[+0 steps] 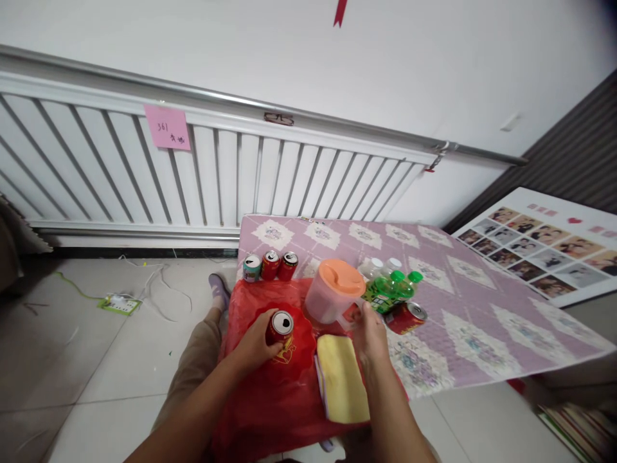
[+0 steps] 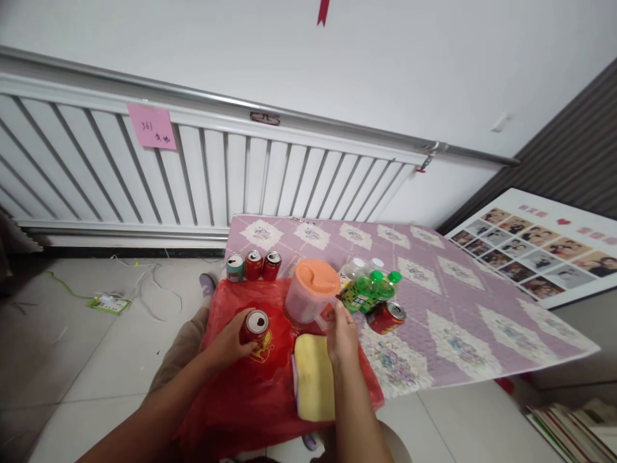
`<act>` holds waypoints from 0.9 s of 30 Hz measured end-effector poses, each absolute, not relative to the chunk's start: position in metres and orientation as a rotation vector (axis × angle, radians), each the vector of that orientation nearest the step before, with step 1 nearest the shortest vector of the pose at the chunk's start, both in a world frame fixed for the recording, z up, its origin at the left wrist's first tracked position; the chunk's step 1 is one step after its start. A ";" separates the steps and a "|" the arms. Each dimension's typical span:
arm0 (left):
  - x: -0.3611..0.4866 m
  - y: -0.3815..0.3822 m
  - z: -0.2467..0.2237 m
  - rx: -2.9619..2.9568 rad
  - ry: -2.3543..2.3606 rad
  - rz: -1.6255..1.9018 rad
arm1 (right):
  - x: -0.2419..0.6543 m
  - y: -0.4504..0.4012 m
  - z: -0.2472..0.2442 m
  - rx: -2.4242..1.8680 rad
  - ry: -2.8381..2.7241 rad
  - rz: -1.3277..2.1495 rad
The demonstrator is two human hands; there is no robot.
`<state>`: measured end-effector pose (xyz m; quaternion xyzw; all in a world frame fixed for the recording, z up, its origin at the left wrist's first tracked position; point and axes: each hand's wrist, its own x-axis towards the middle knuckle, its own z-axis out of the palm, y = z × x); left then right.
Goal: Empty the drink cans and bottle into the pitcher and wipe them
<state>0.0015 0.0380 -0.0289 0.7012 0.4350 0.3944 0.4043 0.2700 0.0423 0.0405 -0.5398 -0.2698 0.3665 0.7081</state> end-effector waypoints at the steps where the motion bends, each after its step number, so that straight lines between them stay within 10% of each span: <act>1: 0.002 0.038 -0.029 1.770 1.100 0.997 | 0.272 0.047 0.044 -1.189 -0.584 0.820; 27: 0.001 0.038 -0.031 1.756 1.070 1.050 | 0.327 0.025 0.124 -1.369 -0.836 0.892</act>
